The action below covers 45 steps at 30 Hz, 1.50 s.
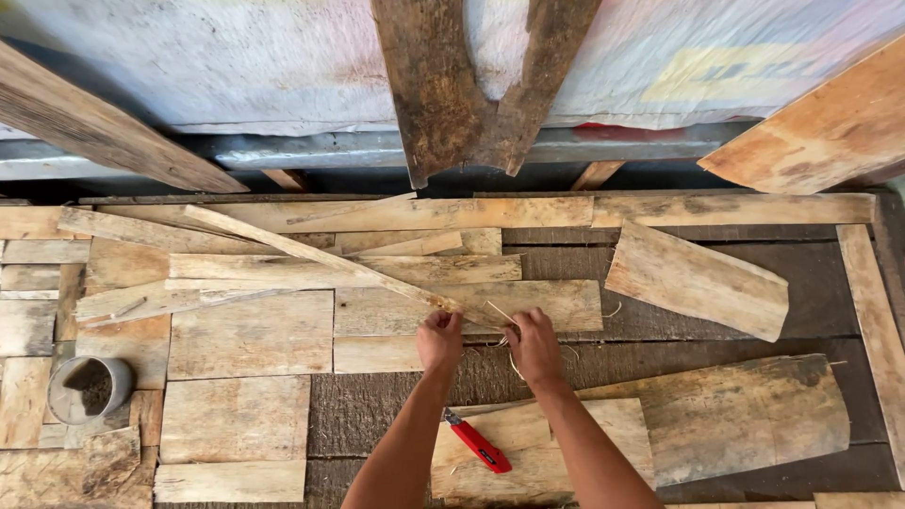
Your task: Scoring and peeling thin strips from larger pieces of wood using a utility knife on a workbench.
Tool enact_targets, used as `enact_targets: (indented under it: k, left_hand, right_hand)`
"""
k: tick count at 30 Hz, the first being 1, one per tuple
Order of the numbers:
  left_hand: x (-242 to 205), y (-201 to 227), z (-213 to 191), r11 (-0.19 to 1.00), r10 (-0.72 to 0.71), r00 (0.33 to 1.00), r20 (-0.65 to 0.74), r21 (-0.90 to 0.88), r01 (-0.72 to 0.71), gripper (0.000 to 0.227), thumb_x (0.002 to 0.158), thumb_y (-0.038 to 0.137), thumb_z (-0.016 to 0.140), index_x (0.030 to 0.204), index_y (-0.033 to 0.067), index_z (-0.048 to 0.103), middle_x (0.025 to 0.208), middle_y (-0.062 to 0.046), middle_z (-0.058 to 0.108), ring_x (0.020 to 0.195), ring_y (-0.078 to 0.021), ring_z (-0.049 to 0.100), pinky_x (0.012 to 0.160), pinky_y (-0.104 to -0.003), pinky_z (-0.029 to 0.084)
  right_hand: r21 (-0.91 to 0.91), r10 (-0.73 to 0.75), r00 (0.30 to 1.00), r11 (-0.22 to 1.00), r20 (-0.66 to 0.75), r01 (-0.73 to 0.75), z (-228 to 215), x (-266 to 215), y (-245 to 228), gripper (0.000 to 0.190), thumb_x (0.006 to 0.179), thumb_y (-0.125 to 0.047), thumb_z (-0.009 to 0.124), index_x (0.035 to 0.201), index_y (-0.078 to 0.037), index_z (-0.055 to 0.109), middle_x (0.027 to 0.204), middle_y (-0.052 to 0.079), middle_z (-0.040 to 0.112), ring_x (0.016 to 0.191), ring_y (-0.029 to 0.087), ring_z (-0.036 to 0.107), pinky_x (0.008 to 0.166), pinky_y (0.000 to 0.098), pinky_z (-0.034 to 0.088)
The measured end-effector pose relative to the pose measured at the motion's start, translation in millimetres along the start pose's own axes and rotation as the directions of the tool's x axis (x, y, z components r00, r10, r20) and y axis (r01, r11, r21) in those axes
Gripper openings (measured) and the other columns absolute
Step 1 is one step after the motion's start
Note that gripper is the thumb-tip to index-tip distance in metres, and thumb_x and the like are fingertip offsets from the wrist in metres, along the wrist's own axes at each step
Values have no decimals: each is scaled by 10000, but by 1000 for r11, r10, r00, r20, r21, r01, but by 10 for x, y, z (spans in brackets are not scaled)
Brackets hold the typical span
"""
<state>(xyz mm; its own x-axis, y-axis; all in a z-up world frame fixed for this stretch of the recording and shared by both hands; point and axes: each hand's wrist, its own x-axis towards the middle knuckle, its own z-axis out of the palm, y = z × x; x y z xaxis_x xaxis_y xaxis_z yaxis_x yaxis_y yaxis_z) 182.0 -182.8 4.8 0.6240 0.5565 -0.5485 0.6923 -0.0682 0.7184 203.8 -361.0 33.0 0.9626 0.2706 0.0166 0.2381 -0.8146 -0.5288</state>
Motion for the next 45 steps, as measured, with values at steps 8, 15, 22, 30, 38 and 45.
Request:
enact_targets:
  k: [8,15,22,30,38,45]
  left_hand:
    - [-179,-119,-97,945,321,946,43,55,-323,243,808,197,822,974,28,770,899,-105,746,761,-205,715,708,-356,581]
    - [-249,-84,-83,875,300,936,183,339,-346,122,945,155,673,986,79,759,1077,-70,686,825,-224,708,772,-368,609]
    - [-151,-267,-55,688,551,796,251,403,-604,137,995,147,591,988,53,690,1030,-123,649,937,-279,644,880,-434,548]
    - [-257,-169,-129,732,522,823,223,378,-567,275,936,161,623,1187,60,674,1130,-118,657,985,-281,647,898,-418,535]
    - [-151,-270,-122,620,641,738,211,425,-660,136,955,176,653,1035,127,752,1012,-83,691,1001,-290,647,920,-426,511]
    - [-163,-228,-94,562,573,752,325,512,-650,167,976,247,660,1110,231,759,1000,5,696,921,-179,666,901,-373,506]
  right_hand:
    - [-51,-60,998,997,10,60,-221,-63,46,144,892,-126,747,986,-43,678,1043,125,617,995,330,594,880,460,522]
    - [-106,-91,988,989,122,104,-159,-136,288,163,890,-138,723,982,-44,627,1032,108,654,959,290,589,903,436,524]
    - [-59,-100,983,992,151,110,-96,-364,486,107,952,-55,641,1039,-33,583,982,118,699,895,243,632,843,414,568]
    - [-106,-36,946,992,323,74,-202,-426,136,431,802,-374,806,974,-34,605,944,115,683,904,289,615,846,465,529]
    - [-68,3,931,997,366,24,-210,-473,213,492,838,-466,794,1012,-51,593,1005,94,649,975,284,611,877,458,533]
    - [-167,-67,905,975,421,150,-139,-540,192,760,622,-464,906,1147,-29,570,1103,152,614,982,302,592,840,440,549]
